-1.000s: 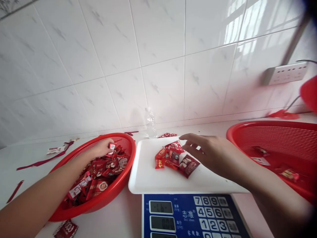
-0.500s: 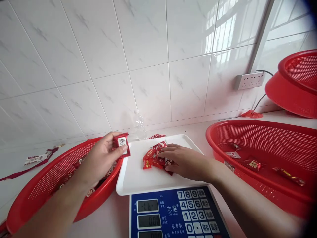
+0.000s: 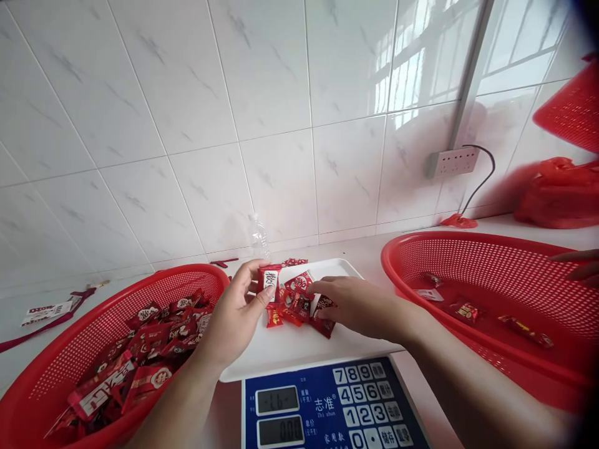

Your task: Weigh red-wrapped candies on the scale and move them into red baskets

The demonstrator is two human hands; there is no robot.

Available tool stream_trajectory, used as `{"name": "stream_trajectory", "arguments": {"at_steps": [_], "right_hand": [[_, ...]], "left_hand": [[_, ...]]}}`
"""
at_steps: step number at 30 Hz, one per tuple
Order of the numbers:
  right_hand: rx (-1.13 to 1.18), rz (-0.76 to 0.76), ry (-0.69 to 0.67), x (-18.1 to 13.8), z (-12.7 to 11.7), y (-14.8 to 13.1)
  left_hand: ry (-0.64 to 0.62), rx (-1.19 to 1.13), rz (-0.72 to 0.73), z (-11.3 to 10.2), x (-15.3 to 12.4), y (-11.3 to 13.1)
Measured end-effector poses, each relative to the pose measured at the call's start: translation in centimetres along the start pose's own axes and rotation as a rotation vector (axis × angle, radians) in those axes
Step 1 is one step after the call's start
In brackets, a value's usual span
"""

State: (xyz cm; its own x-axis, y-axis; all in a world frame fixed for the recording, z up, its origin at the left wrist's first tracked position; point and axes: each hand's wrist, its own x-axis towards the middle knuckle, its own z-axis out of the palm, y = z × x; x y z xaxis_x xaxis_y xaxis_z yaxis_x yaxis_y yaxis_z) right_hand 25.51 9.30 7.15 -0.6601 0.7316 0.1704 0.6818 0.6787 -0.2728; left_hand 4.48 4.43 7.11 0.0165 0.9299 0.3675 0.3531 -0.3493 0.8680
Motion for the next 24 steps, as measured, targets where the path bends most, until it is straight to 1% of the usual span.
{"name": "stream_trajectory", "arguments": {"at_steps": [2, 5, 6, 8, 10, 14, 16, 20, 21, 22, 24], "right_hand": [[0.03, 0.001, 0.096, 0.1, -0.1, -0.4], [0.219, -0.054, 0.221, 0.3, -0.2, -1.2], [0.302, -0.07, 0.232, 0.3, -0.2, -1.4], [0.432, -0.078, 0.21, 0.4, 0.0, -1.8], [0.497, -0.055, 0.194, 0.6, 0.3, -2.0], [0.577, -0.006, 0.236, 0.8, 0.7, -2.0], [0.599, -0.008, 0.252, 0.7, 0.6, -1.9], [0.516, 0.01, 0.387, 0.5, -0.2, -1.6], [0.505, 0.014, 0.398, 0.4, -0.4, -1.5], [0.509, 0.009, 0.383, 0.3, -0.6, -1.5], [0.548, -0.022, 0.278, 0.0, -0.7, -1.5]], "left_hand": [[-0.028, 0.053, -0.001, 0.1, -0.2, -0.6], [-0.089, 0.029, -0.076, 0.6, -0.7, -1.2], [-0.108, 0.007, -0.094, 0.8, -0.9, -1.3], [-0.138, -0.031, -0.099, 1.3, -1.2, -1.4], [-0.153, -0.036, -0.082, 1.7, -1.4, -1.4], [-0.153, -0.01, -0.074, 1.9, -1.7, -1.2], [-0.133, -0.034, -0.073, 1.6, -1.7, -1.0], [-0.044, -0.075, -0.053, 0.7, -1.4, -0.7], [-0.037, -0.072, -0.045, 0.5, -1.4, -0.7], [-0.036, -0.064, -0.034, 0.4, -1.3, -0.7], [-0.049, -0.044, 0.005, 0.6, -1.5, -0.5]]}}
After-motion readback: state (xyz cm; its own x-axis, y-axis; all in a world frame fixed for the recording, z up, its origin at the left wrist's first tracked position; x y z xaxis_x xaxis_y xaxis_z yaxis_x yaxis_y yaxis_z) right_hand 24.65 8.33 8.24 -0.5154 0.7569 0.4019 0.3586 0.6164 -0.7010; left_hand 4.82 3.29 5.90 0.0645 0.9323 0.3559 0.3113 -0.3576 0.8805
